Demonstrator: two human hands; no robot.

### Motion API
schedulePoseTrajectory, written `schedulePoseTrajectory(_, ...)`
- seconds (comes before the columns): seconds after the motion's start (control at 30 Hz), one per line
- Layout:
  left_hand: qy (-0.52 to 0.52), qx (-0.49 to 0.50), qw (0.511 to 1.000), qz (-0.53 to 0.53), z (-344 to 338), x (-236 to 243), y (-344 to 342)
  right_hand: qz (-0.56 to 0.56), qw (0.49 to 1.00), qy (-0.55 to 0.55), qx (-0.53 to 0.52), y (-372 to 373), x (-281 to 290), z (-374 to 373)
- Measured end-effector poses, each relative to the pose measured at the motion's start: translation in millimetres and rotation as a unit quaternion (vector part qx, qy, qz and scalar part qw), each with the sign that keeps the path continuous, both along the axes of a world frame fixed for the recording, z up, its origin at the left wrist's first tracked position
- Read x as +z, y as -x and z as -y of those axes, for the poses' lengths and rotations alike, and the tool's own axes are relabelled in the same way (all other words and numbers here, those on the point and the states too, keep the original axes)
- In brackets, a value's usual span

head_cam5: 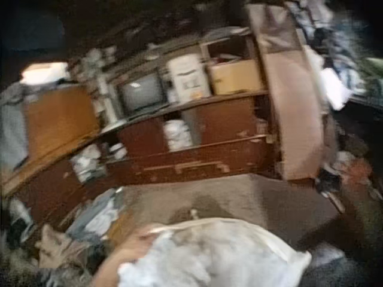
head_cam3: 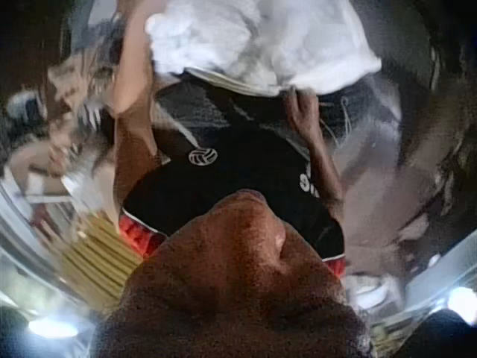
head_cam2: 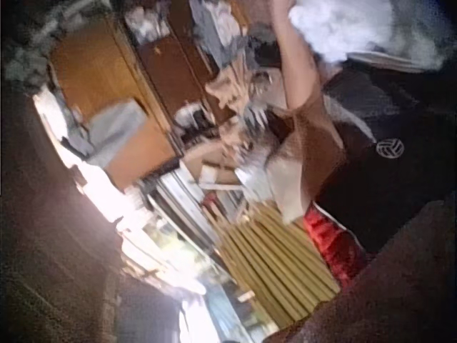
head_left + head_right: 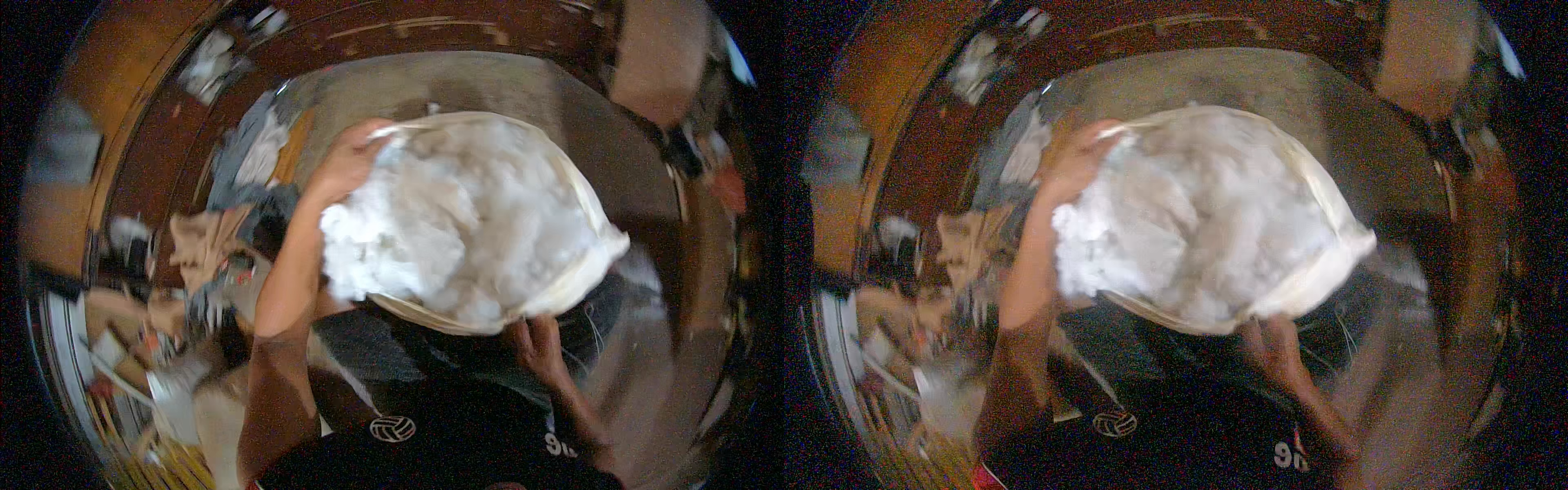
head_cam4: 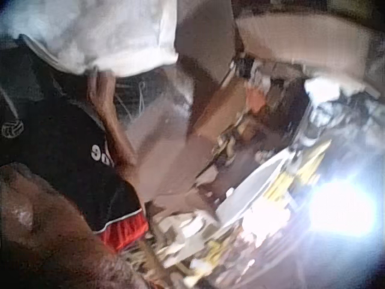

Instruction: The person sews the opening of a white cotton-filled bag using a needle and thread. They repeatedly insert the needle, pull the thread through, and adjust the bag to continue stitching along the edge.

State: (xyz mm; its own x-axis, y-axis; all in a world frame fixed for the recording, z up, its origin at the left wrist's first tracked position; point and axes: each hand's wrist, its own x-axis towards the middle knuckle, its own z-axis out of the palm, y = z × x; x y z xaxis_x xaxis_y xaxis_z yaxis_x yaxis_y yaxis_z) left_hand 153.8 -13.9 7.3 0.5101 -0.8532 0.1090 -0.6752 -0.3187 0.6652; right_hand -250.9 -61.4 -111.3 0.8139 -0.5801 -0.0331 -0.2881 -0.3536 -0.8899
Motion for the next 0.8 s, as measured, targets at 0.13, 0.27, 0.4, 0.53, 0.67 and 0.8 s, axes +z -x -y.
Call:
schedulePoseTrajectory(0.13,-0.017,-0.043,0.997,-0.065,-54.4,-14.0,2.4,-0.193,0.971,0.067,0.12,16.5,29.4,8.8)
schedulePoseTrajectory(0.27,0.079,-0.009,0.997,-0.009,-117.7,-4.7,12.0,-0.34,0.921,0.089,0.17,41.8,105.2,25.6)
schedulePoseTrajectory(0.4,0.05,0.031,0.994,-0.09,-145.7,-6.0,20.0,-0.094,0.966,0.191,0.146,18.9,164.9,18.0)
schedulePoseTrajectory(0.53,0.009,-0.012,0.997,-0.072,-134.4,-22.9,19.5,0.0,0.962,0.234,0.139,-43.4,179.1,-22.2)
schedulePoseTrajectory(0.67,0.051,0.009,0.991,-0.126,-118.7,-34.7,8.7,-0.098,0.906,0.319,0.261,-66.9,199.6,-35.6)
schedulePoseTrajectory(0.8,0.064,-0.028,0.989,-0.13,-124.9,-40.6,-7.8,-0.14,0.87,0.435,0.186,-55.0,230.4,-21.0)
